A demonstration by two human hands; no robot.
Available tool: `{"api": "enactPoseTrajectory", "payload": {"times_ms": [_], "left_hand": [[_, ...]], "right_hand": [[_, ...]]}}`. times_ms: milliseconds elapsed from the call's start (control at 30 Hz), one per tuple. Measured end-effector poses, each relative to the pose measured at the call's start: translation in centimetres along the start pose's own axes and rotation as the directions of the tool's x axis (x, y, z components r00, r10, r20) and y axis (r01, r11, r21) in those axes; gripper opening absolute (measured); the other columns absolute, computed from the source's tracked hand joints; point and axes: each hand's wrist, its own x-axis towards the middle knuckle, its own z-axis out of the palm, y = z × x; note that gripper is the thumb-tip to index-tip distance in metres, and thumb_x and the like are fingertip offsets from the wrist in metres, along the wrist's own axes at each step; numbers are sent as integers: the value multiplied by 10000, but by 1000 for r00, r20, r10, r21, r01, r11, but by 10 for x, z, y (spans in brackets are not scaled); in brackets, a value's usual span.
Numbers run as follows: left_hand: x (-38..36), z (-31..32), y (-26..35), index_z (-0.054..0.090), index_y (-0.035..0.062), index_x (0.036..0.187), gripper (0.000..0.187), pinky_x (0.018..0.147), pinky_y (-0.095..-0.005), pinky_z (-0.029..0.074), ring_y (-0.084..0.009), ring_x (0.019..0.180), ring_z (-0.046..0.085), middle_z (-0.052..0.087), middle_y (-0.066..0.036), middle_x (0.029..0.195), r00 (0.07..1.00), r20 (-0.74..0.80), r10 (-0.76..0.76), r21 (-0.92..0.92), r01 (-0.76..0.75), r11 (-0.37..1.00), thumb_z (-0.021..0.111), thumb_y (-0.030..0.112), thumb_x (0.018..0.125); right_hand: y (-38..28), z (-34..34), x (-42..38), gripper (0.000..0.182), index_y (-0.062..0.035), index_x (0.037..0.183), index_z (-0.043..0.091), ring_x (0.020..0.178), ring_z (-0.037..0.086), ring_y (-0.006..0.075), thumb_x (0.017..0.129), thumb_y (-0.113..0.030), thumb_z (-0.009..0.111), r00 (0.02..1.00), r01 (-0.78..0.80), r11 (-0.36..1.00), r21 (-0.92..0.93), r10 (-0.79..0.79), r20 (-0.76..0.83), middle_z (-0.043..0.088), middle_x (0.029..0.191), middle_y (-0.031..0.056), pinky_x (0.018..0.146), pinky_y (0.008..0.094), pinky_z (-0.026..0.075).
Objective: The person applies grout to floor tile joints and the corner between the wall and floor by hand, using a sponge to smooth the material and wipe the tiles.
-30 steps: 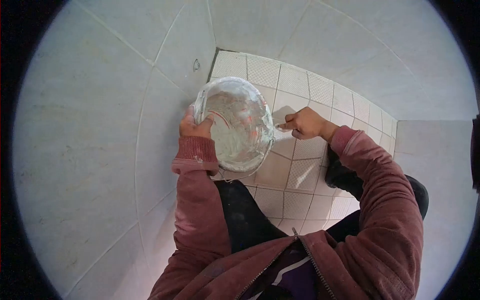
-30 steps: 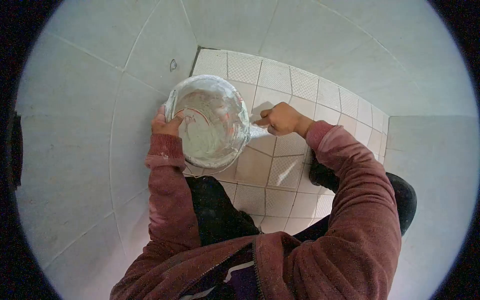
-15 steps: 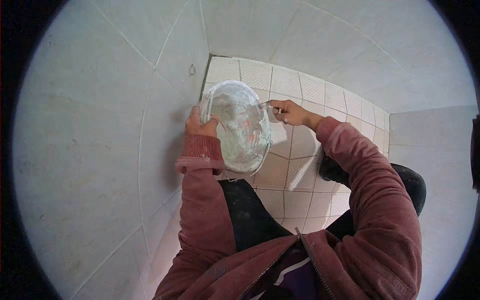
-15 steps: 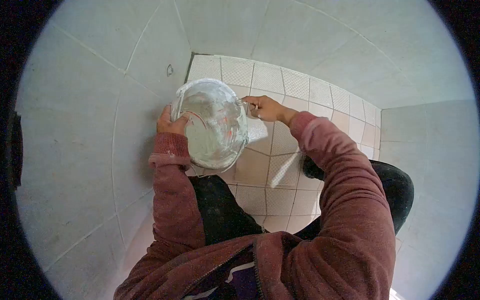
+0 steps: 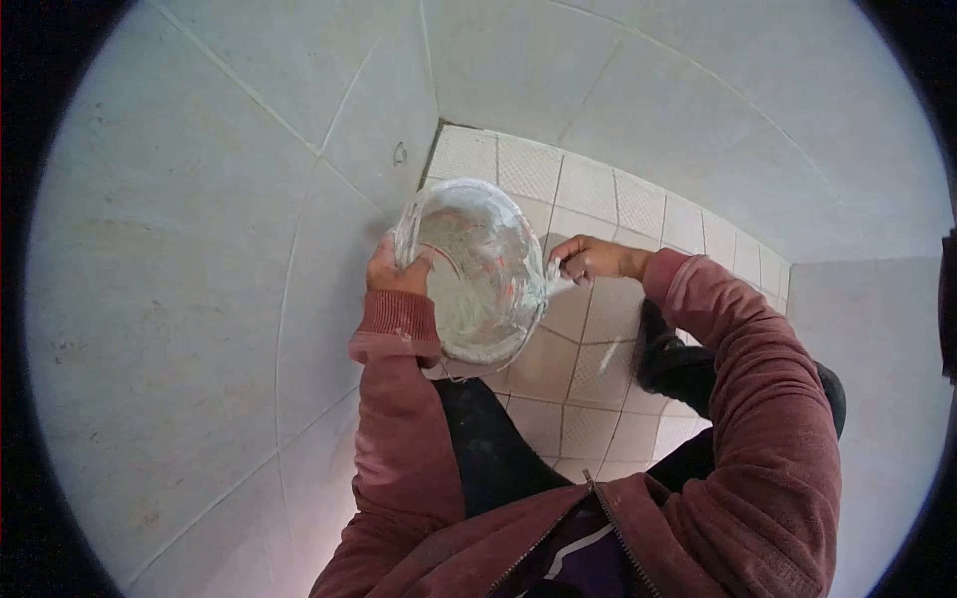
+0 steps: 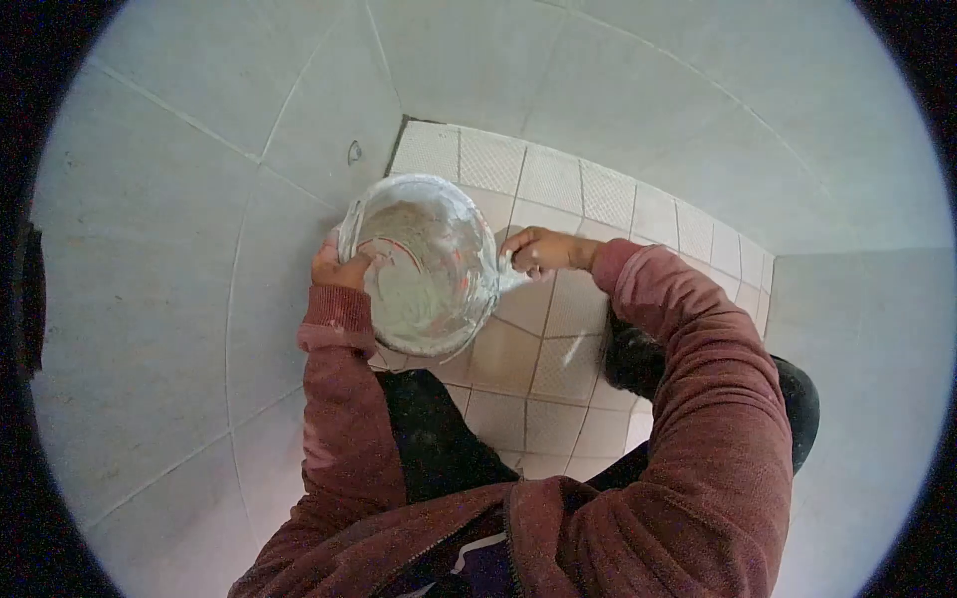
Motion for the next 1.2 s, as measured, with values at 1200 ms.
{"api": "enactPoseTrajectory", "payload": {"times_ms": [1200], "left_hand": [[-55, 28, 13, 498, 10, 1133, 486, 851, -255, 360, -155, 950, 506, 567, -70, 1023, 999, -42, 27, 219, -17, 976, 501, -64, 652]], "right_hand": [[-118, -90, 278, 709, -194, 1356, 203, 578, 579, 140, 744, -140, 558, 805, -456, -16, -890, -433, -405, 608, 728, -23, 407, 337, 435]]}}
